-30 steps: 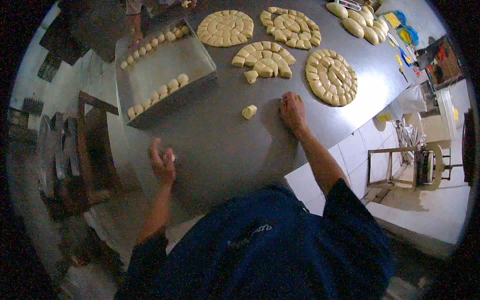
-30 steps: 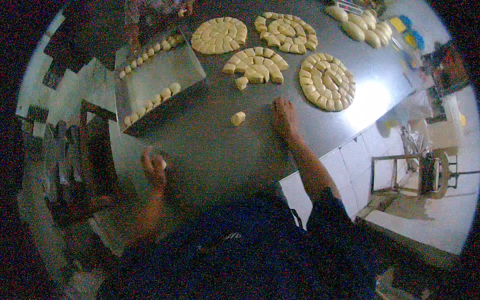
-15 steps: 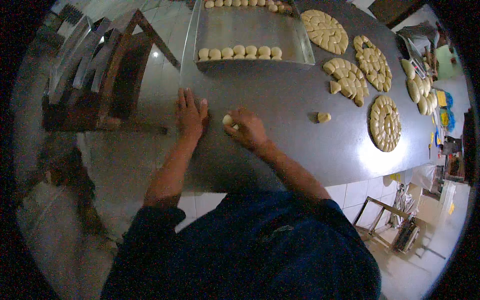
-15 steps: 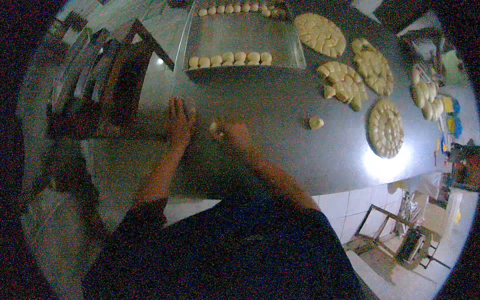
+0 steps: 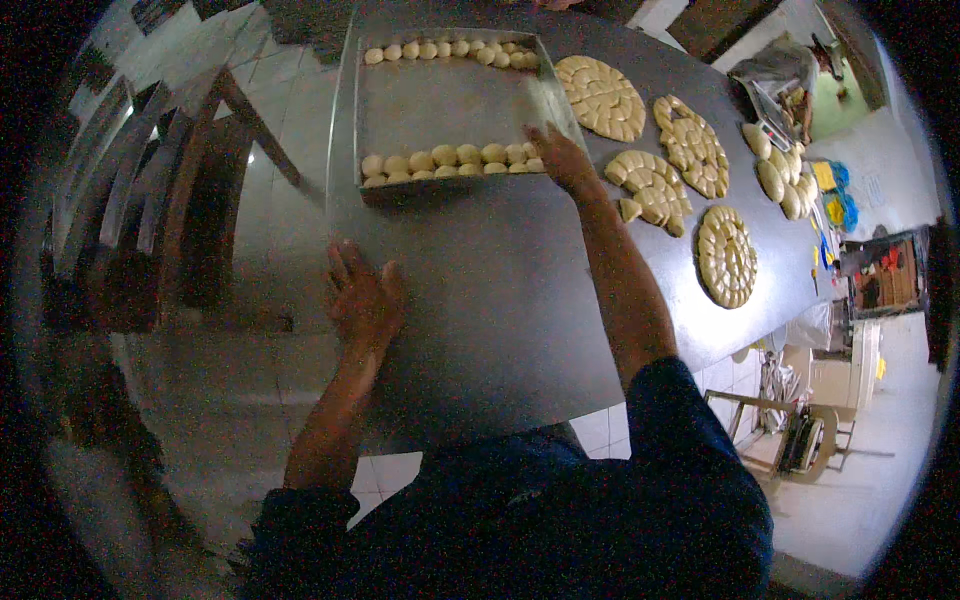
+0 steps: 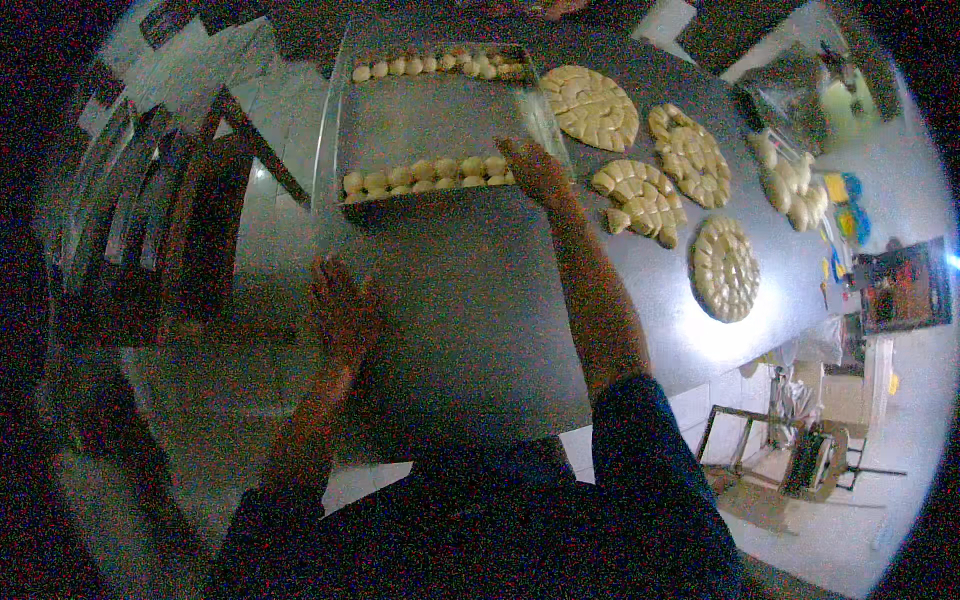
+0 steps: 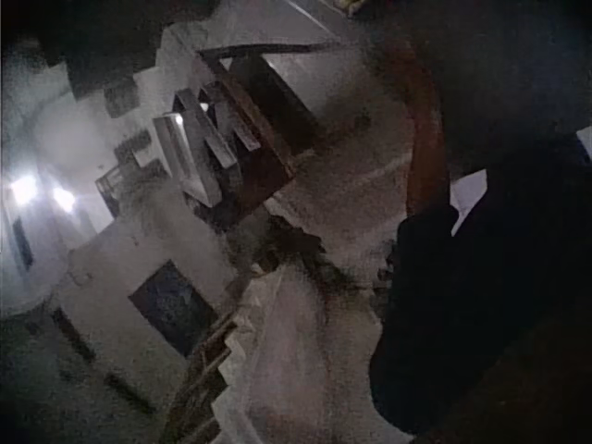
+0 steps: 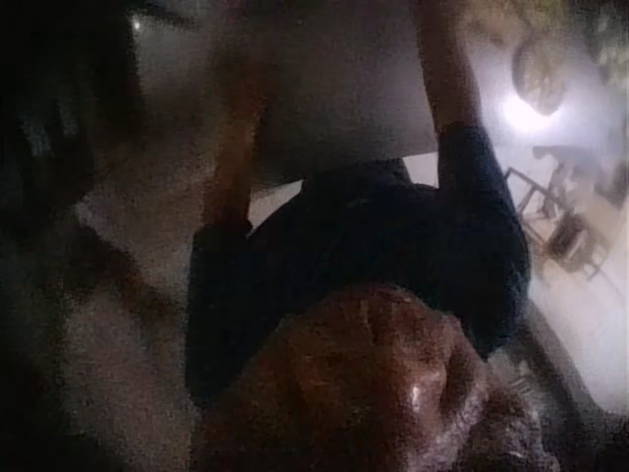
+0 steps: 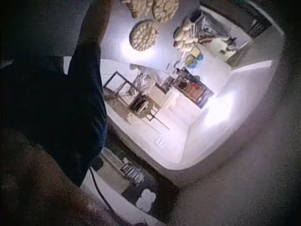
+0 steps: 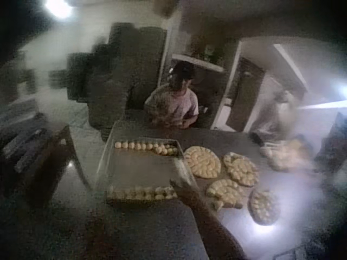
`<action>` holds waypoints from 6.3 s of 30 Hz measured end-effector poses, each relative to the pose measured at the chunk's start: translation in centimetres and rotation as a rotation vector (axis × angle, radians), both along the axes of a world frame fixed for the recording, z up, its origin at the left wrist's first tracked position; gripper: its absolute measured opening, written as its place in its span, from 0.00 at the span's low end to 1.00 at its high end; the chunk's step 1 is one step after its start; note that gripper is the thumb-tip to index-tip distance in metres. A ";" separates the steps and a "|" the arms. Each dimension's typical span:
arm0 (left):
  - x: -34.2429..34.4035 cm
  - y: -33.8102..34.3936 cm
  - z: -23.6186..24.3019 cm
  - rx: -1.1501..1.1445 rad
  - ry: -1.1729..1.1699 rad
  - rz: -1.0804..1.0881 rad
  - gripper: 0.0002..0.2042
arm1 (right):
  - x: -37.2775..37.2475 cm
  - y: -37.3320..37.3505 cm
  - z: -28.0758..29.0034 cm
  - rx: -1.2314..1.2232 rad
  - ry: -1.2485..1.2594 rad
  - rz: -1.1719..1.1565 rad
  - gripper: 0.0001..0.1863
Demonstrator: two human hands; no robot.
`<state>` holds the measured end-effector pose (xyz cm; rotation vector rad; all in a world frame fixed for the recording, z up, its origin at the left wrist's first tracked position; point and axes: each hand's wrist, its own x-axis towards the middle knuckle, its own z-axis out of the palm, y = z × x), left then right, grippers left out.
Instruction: The person rolls dough by hand into small balls and places them in a metal tray on a large preparation table.
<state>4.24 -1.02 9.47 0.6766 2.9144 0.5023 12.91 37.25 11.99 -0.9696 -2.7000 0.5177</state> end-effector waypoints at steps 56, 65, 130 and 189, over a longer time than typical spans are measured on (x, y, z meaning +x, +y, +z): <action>6.7 4.5 -3.9 0.356 0.147 -0.651 0.09 | 21.8 -9.0 -12.0 0.452 -0.250 -0.039 0.16; 4.1 7.5 -2.3 0.437 0.045 -0.413 0.08 | 20.7 -7.0 -9.1 0.348 -0.047 -0.158 0.11; -7.3 5.7 -3.9 0.234 0.042 -0.042 0.55 | -2.8 5.9 -1.0 0.079 -0.560 0.385 0.30; 3.5 -0.8 -2.8 0.474 0.014 -0.447 0.19 | 38.9 -13.1 -6.0 0.017 -0.271 0.061 0.23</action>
